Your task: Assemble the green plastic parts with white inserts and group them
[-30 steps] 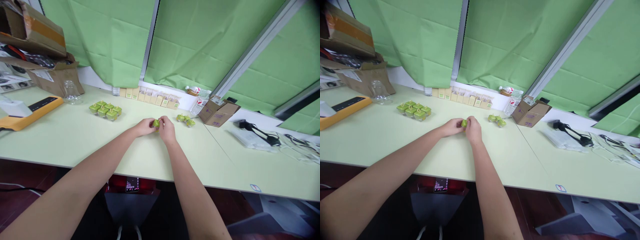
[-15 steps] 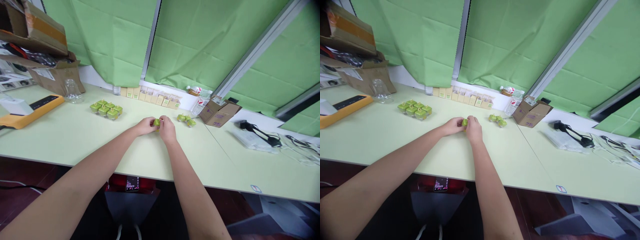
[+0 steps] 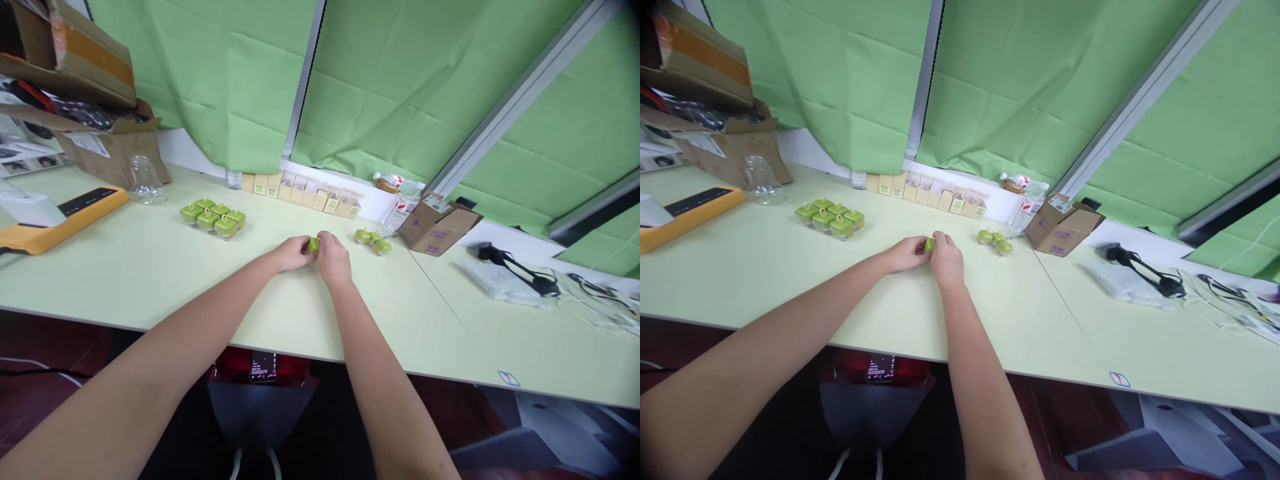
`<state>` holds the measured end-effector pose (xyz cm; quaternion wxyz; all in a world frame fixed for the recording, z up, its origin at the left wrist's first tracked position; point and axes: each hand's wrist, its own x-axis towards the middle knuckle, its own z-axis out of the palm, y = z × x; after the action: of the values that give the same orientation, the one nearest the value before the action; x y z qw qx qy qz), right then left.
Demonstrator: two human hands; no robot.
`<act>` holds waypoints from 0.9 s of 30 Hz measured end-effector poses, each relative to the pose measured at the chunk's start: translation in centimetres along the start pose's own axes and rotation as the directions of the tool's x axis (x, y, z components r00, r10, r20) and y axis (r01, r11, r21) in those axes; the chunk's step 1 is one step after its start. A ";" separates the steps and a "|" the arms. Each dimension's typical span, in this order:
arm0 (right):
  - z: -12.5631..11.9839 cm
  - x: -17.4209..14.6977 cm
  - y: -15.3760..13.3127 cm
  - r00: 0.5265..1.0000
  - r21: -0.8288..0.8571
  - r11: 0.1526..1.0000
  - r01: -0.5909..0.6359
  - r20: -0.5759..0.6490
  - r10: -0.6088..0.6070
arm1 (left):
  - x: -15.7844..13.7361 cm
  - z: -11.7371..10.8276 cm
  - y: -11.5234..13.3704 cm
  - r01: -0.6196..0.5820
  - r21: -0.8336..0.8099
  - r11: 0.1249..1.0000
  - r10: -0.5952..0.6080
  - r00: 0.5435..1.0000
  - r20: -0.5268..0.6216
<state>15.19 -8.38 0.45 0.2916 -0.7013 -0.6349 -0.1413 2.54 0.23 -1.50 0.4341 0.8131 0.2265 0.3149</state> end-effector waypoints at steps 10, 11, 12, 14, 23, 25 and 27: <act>-0.3 0.1 0.4 0.995 0.034 0.995 0.096 -0.021 -0.095 | 0.1 -0.1 -0.1 0.033 0.088 0.996 -0.034 0.999 0.016; -0.3 0.1 0.5 0.995 0.044 0.994 0.100 -0.025 -0.099 | 0.1 -0.2 -0.2 0.027 0.107 0.994 -0.030 0.999 0.023; -0.3 0.1 0.6 0.995 0.052 0.993 0.101 -0.028 -0.100 | 0.1 -0.2 -0.3 0.019 0.127 0.992 -0.023 0.999 0.033; -0.3 0.2 0.8 0.994 0.061 0.993 0.103 -0.035 -0.101 | 0.1 -0.3 -0.3 -0.002 0.165 0.986 -0.006 0.999 0.047; -0.5 0.5 1.0 0.993 0.035 0.994 0.101 -0.066 -0.099 | -0.2 -0.4 0.2 -0.040 0.211 0.977 0.031 0.998 0.047; -0.6 0.5 1.0 0.994 0.034 0.995 0.094 -0.059 -0.092 | -0.2 -0.4 0.1 -0.051 0.211 0.976 0.042 0.998 0.048; -0.5 0.4 1.0 0.996 0.032 0.996 0.087 -0.030 -0.086 | -0.2 -0.4 0.0 -0.058 0.210 0.976 0.050 0.998 0.047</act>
<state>16.35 -8.39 0.85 0.3057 -0.6660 -0.6629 -0.1532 2.17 0.32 -1.37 0.3410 0.8669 0.2275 0.2838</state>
